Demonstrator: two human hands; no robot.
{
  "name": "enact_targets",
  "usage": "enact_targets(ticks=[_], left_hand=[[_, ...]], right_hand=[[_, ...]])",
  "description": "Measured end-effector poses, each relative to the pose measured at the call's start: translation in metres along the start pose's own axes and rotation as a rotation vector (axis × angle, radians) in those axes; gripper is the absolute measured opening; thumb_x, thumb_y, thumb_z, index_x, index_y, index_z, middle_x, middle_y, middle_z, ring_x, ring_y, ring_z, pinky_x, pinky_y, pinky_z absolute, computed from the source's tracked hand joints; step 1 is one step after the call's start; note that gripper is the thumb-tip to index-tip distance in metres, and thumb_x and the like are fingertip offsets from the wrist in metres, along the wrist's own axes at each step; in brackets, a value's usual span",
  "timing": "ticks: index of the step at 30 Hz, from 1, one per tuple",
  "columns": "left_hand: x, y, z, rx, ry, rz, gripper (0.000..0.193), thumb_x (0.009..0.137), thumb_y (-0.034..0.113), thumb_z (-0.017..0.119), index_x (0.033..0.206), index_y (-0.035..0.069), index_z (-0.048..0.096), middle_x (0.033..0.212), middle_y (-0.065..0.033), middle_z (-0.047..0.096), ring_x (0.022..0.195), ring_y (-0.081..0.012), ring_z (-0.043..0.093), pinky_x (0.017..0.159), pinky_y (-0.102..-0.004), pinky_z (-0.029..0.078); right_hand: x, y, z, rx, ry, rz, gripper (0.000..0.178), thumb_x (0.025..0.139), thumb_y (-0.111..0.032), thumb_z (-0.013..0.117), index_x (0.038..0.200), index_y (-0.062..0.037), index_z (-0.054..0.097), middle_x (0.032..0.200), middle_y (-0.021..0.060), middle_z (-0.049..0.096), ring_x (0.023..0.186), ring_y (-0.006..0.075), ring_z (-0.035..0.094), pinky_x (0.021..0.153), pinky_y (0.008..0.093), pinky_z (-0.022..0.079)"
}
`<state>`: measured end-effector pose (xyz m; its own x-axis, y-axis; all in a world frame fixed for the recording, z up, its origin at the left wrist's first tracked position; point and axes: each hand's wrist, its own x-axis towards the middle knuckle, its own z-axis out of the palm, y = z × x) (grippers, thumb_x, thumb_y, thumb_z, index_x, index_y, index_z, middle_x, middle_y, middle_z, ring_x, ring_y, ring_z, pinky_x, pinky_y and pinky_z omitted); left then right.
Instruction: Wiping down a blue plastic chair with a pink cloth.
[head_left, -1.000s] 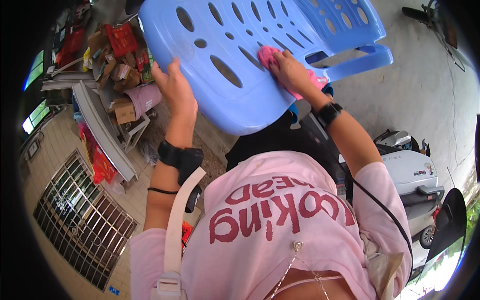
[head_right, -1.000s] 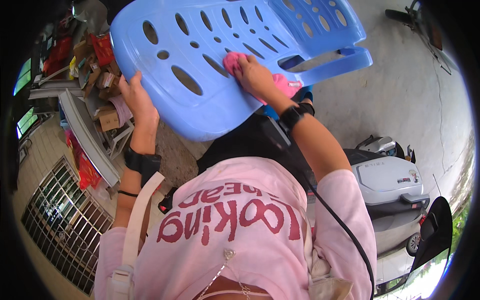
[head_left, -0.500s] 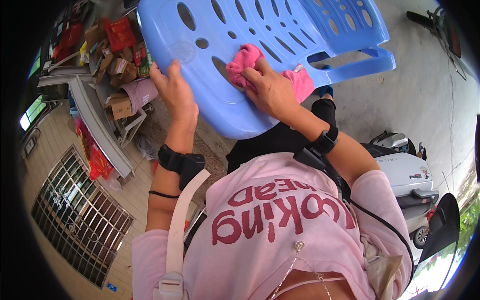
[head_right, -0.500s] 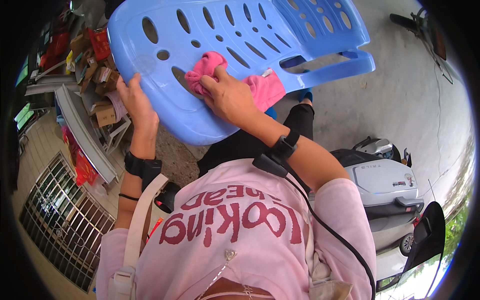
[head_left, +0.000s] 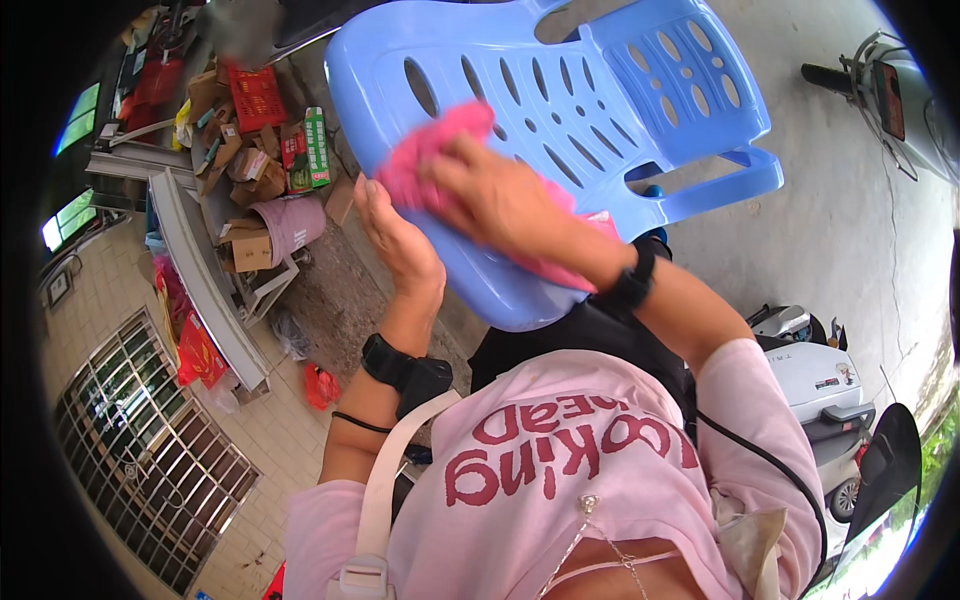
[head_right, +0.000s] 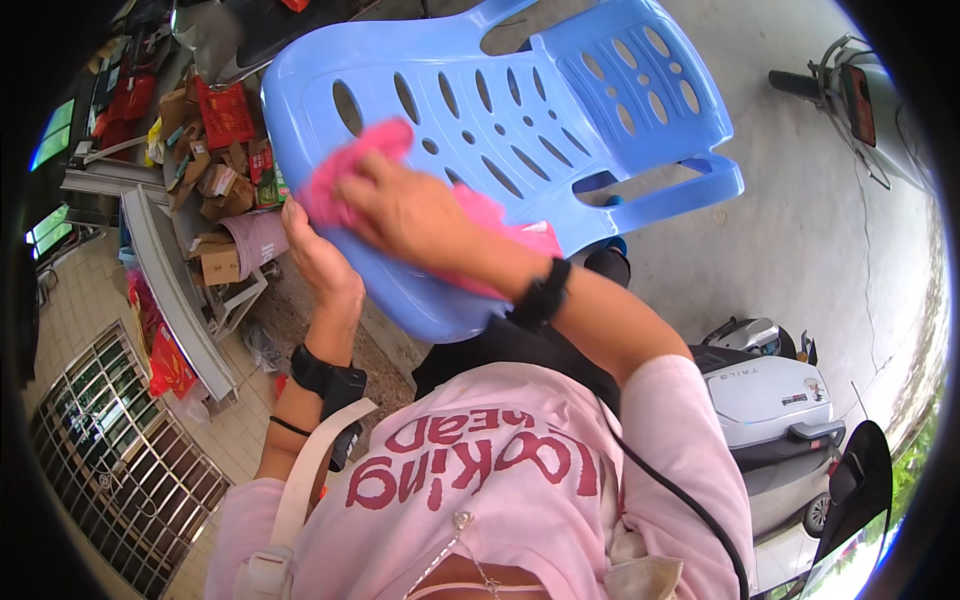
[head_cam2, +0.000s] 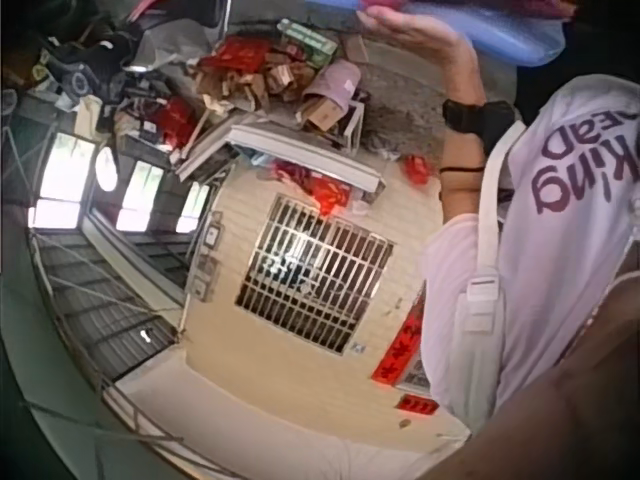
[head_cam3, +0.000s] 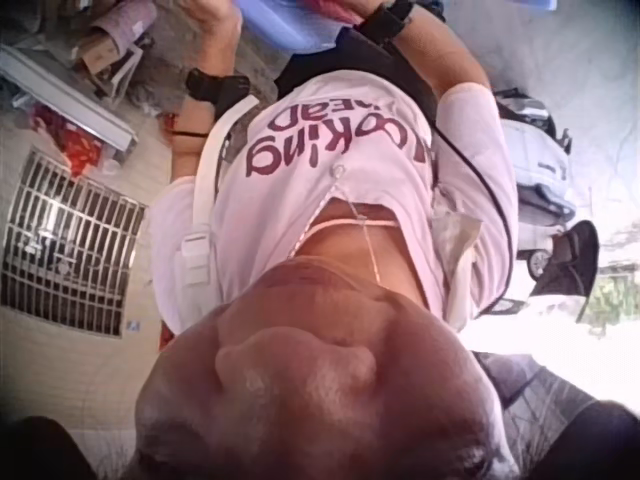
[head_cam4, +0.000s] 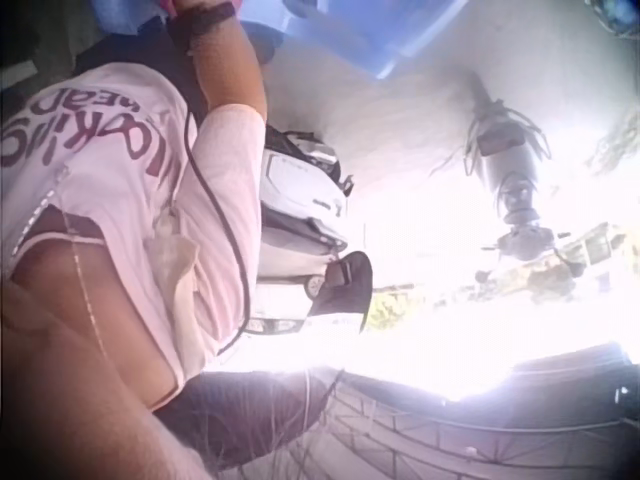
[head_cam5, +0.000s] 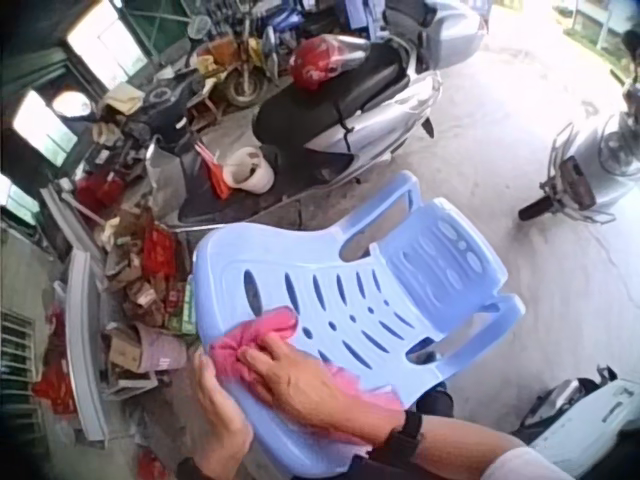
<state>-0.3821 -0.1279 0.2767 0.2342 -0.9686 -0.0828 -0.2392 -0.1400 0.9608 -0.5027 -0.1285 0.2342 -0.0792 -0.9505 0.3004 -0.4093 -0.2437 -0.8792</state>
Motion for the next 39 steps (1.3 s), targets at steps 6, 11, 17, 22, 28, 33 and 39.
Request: enact_targets(ticks=[6,11,17,22,28,33,39], left_hand=[[0.000,0.001,0.006,0.024,-0.033,-0.025,0.044,0.096,0.022,0.040,0.133,-0.002,0.039,0.128,-0.0161,0.046,0.114,-0.0238,0.049,0.097,-0.0346,0.040],[-0.001,-0.002,0.007,0.096,-0.018,-0.040,0.039,0.096,0.019,0.043,0.129,-0.001,0.040,0.124,-0.0155,0.047,0.109,-0.0224,0.049,0.095,-0.0346,0.040],[-0.002,-0.010,0.000,0.236,0.036,-0.018,0.037,0.096,0.018,0.045,0.127,-0.002,0.040,0.119,-0.0163,0.049,0.104,-0.0223,0.050,0.092,-0.0359,0.040],[-0.007,-0.004,0.004,0.350,0.107,-0.052,0.036,0.097,0.018,0.045,0.125,-0.003,0.042,0.116,-0.0174,0.052,0.101,-0.0237,0.052,0.089,-0.0368,0.042],[-0.008,0.000,0.008,0.588,0.145,-0.015,0.031,0.097,0.017,0.043,0.121,-0.003,0.047,0.114,-0.0136,0.054,0.100,-0.0201,0.051,0.089,-0.0334,0.041],[-0.013,-0.009,-0.001,0.727,0.194,0.039,0.031,0.095,0.016,0.048,0.118,-0.005,0.047,0.106,-0.0196,0.057,0.091,-0.0243,0.055,0.081,-0.0370,0.044],[-0.018,0.001,0.007,0.625,0.219,0.024,0.032,0.093,0.017,0.052,0.116,-0.005,0.050,0.098,-0.0193,0.061,0.087,-0.0256,0.059,0.080,-0.0377,0.046]], right_hand=[[0.002,0.120,0.014,-0.177,-0.083,0.361,0.036,0.087,-0.030,0.055,0.118,-0.0109,0.053,0.109,0.0189,0.054,0.101,0.0393,0.053,0.084,0.0483,0.046],[-0.050,0.127,0.007,0.026,-0.102,0.315,0.035,0.085,-0.023,0.059,0.118,-0.0103,0.055,0.113,0.0204,0.052,0.099,0.0418,0.051,0.089,0.0479,0.042],[-0.001,0.047,-0.029,0.152,-0.257,-0.154,0.044,0.069,-0.016,0.067,0.113,-0.0170,0.061,0.114,0.0167,0.050,0.096,0.0347,0.053,0.084,0.0437,0.044],[0.004,0.049,-0.034,0.037,-0.443,-0.028,0.051,0.069,-0.014,0.063,0.119,-0.0134,0.055,0.103,0.0168,0.049,0.090,0.0366,0.057,0.073,0.0433,0.048],[0.010,0.062,-0.031,0.405,-0.441,0.163,0.058,0.071,-0.014,0.067,0.125,-0.0123,0.046,0.110,0.0183,0.051,0.091,0.0387,0.056,0.079,0.0464,0.047],[0.096,0.042,-0.003,0.300,-0.259,-0.462,0.045,0.076,-0.025,0.069,0.117,-0.0128,0.056,0.112,0.0143,0.053,0.097,0.0342,0.054,0.084,0.0436,0.044],[0.143,0.087,0.026,0.178,-0.158,-0.209,0.038,0.077,-0.024,0.069,0.113,-0.0145,0.060,0.110,0.0135,0.057,0.099,0.0349,0.054,0.083,0.0438,0.045]])
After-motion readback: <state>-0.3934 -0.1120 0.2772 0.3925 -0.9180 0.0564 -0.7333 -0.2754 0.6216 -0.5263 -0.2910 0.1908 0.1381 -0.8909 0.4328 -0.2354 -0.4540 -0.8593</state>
